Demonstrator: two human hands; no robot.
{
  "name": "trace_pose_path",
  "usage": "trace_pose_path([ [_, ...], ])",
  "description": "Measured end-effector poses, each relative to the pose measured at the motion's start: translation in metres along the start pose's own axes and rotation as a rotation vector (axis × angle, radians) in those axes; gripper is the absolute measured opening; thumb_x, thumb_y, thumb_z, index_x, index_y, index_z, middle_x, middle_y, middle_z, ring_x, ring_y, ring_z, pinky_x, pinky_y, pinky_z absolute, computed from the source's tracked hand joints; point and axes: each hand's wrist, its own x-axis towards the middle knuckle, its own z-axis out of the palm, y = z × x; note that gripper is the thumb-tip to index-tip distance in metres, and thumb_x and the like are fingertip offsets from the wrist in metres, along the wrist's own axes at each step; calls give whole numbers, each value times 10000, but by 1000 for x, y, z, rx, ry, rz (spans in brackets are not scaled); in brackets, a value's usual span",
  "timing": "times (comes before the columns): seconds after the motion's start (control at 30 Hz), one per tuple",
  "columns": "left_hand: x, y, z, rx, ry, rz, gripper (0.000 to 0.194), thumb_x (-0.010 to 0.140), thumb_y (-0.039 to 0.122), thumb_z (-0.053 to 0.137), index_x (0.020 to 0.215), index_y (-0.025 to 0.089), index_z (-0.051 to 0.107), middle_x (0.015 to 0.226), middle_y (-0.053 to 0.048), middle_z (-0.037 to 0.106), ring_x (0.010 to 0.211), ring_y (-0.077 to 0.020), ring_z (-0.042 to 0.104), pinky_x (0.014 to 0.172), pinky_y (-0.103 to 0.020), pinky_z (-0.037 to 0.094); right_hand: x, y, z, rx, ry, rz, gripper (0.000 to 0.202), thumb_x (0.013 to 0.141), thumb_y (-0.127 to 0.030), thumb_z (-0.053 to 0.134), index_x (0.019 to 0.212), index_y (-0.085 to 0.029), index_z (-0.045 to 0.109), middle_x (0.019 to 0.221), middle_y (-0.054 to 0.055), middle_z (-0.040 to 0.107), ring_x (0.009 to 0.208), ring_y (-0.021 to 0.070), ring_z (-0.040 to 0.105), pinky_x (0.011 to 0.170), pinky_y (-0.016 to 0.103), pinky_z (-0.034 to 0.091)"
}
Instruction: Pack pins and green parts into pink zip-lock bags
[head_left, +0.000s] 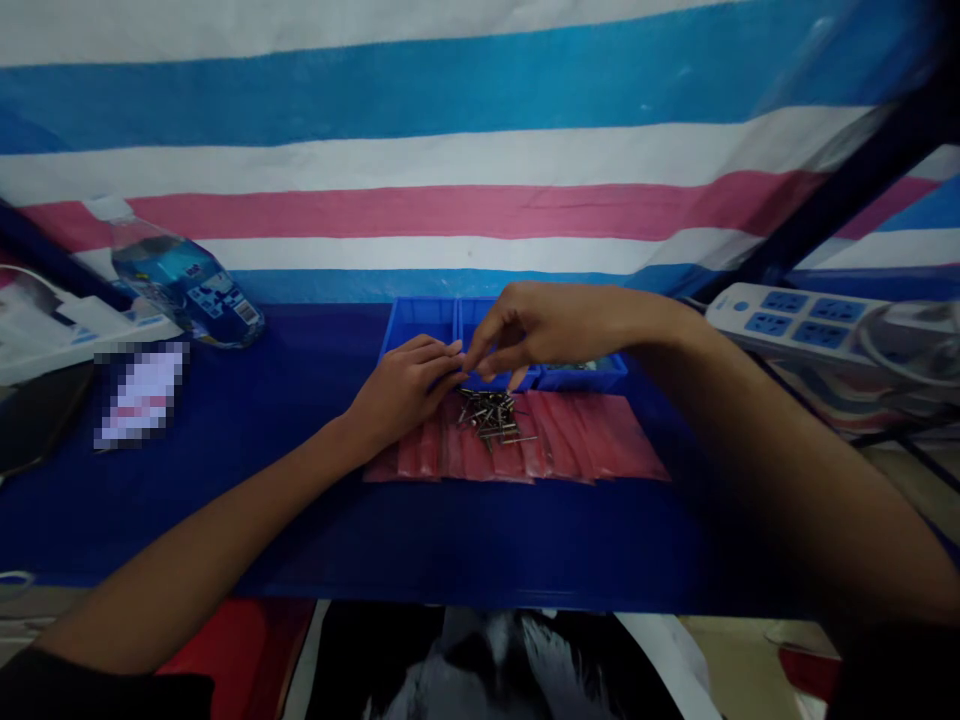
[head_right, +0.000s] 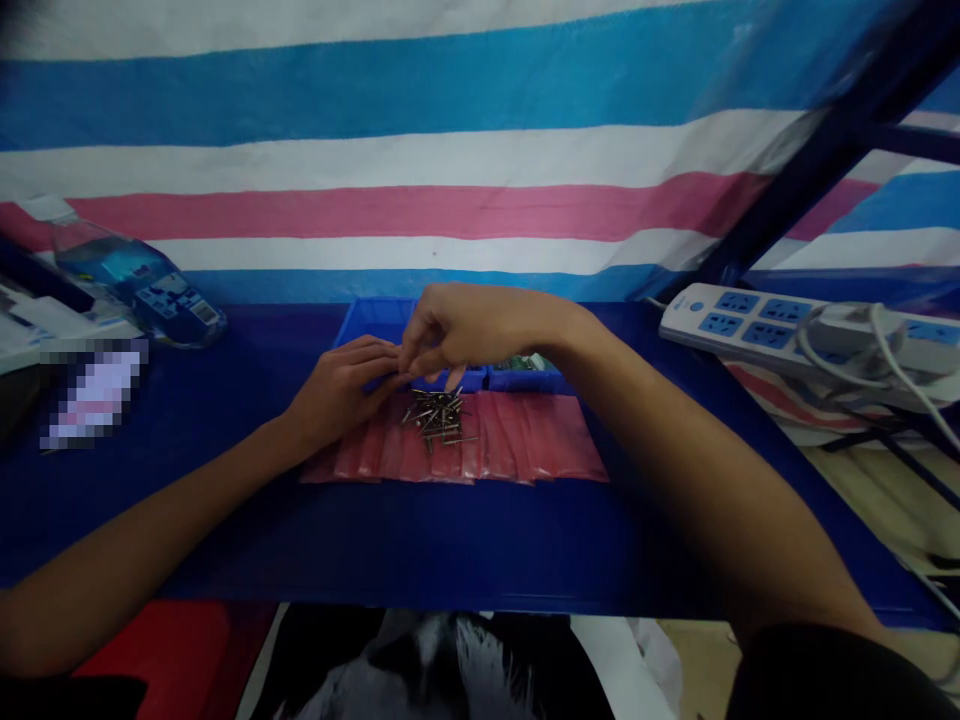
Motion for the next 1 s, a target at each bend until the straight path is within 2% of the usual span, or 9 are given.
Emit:
trace_pose_path([
  [0.1,0,1,0,-10,13,0,195,950,256,594,1072,139,690,1073,-83,736,995,-191,668,889,-366,571,0,8,-4,-315,274,117,282,872,-176,554,1079,-163,746,945,67,765,786,176,692,701,272,503],
  [0.17,0,2,0,-10,14,2,193,951,254,592,1070,135,688,1087,-88,733,1005,-190,670,892,-366,573,6,16,0,-583,378,202,318,847,-97,525,1079,-129,740,996,117,750,859,208,685,737,296,479],
  [0.27,0,1,0,-15,14,3,190,950,243,593,1070,132,690,1104,-94,729,1005,-193,671,890,-380,576,21,28,13,-799,317,301,305,852,-83,523,1083,-93,721,1013,182,720,861,241,677,726,326,460],
  [0.4,1,1,0,-15,22,17,189,940,220,606,1074,121,695,1100,-97,732,987,-194,675,877,-379,581,36,34,28,-820,266,301,252,882,-129,530,1042,-99,722,955,178,710,795,225,666,709,328,450],
  [0.67,1,1,0,-20,22,9,192,940,230,608,1073,132,705,1105,-96,731,969,-189,676,876,-381,580,36,42,22,-732,68,210,255,824,-149,499,890,-127,744,816,135,725,608,178,590,547,293,354],
  [0.77,1,1,0,-23,23,1,192,943,236,603,1080,147,704,1107,-89,732,966,-189,678,870,-390,583,42,45,23,-706,43,181,270,826,-159,480,869,-116,743,838,151,731,607,180,584,549,299,342],
  [0.87,1,1,0,-12,24,0,192,940,230,607,1082,142,702,1097,-87,735,975,-195,679,872,-390,584,45,41,21,-655,3,126,280,839,-156,462,880,-134,739,872,123,742,634,161,590,576,282,363],
  [0.93,1,1,0,1,21,5,185,942,231,606,1069,137,702,1076,-80,740,974,-197,679,874,-384,582,43,35,19,-630,42,95,283,837,-133,457,885,-148,736,888,103,744,681,158,605,603,271,376],
  [1.0,1,1,0,7,19,7,184,944,237,603,1060,135,702,1066,-76,742,964,-195,678,868,-373,582,40,29,19,-667,188,127,282,841,-122,461,916,-130,733,908,128,738,743,183,623,634,280,385],
])
